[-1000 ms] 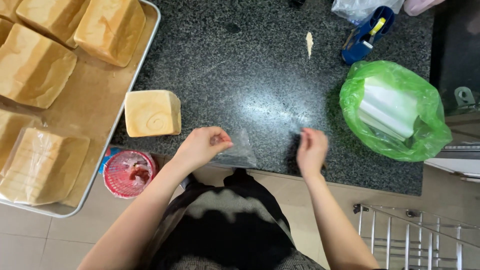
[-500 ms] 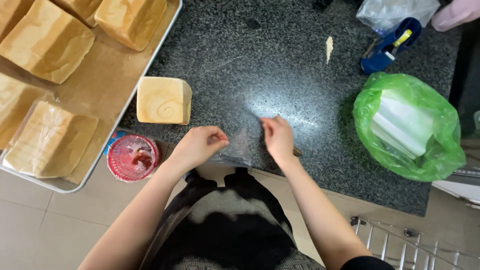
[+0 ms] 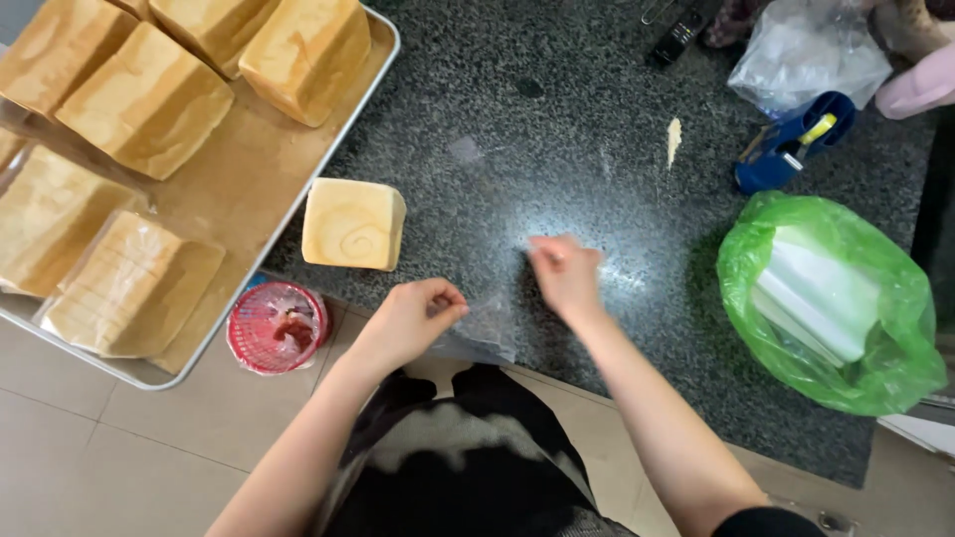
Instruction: The person cuts a loaf of bread in half using a knife, places one half into a plastic bag, and then uses a tape dispenser to seal the bag.
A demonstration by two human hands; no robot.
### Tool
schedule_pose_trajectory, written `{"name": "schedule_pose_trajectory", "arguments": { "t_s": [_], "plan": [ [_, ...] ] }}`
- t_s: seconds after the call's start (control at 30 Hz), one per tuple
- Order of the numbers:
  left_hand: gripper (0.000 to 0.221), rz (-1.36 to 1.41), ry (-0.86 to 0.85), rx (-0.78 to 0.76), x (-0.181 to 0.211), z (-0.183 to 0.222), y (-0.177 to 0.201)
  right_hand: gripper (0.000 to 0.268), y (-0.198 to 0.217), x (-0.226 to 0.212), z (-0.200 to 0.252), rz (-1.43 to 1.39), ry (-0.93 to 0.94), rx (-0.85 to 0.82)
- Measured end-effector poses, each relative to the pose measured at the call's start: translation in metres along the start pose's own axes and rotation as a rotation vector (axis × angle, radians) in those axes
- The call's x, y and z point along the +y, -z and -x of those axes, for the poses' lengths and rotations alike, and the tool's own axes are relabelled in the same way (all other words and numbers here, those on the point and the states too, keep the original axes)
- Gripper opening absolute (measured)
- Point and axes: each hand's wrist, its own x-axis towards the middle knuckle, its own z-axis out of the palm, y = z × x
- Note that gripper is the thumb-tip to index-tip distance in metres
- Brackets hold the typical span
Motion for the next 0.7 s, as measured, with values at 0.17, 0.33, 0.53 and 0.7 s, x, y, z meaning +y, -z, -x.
{"name": "schedule_pose_trajectory", "arguments": {
  "t_s": [0.17, 0.33, 0.53, 0.7],
  "plan": [
    [0.014, 0.003, -0.016, 0.022, 0.007, 0.006, 0.008, 0.017, -0.044, -0.07, -0.006, 0.067, 0.104, -0.23],
    [0.014, 0.029, -0.007, 0.015, 0.014, 0.009, 0.012, 0.018, -0.085, -0.081, -0.037, 0.111, 0.02, -0.227],
    [0.013, 0.014, 0.013, -0.016, 0.019, 0.0, 0.002, 0.018, -0.092, -0.042, -0.074, 0.142, -0.191, -0.021],
    [0.012, -0.027, 0.03, -0.068, 0.023, -0.012, -0.011, 0.018, -0.044, 0.027, -0.08, 0.199, -0.467, 0.153]
  ]
}}
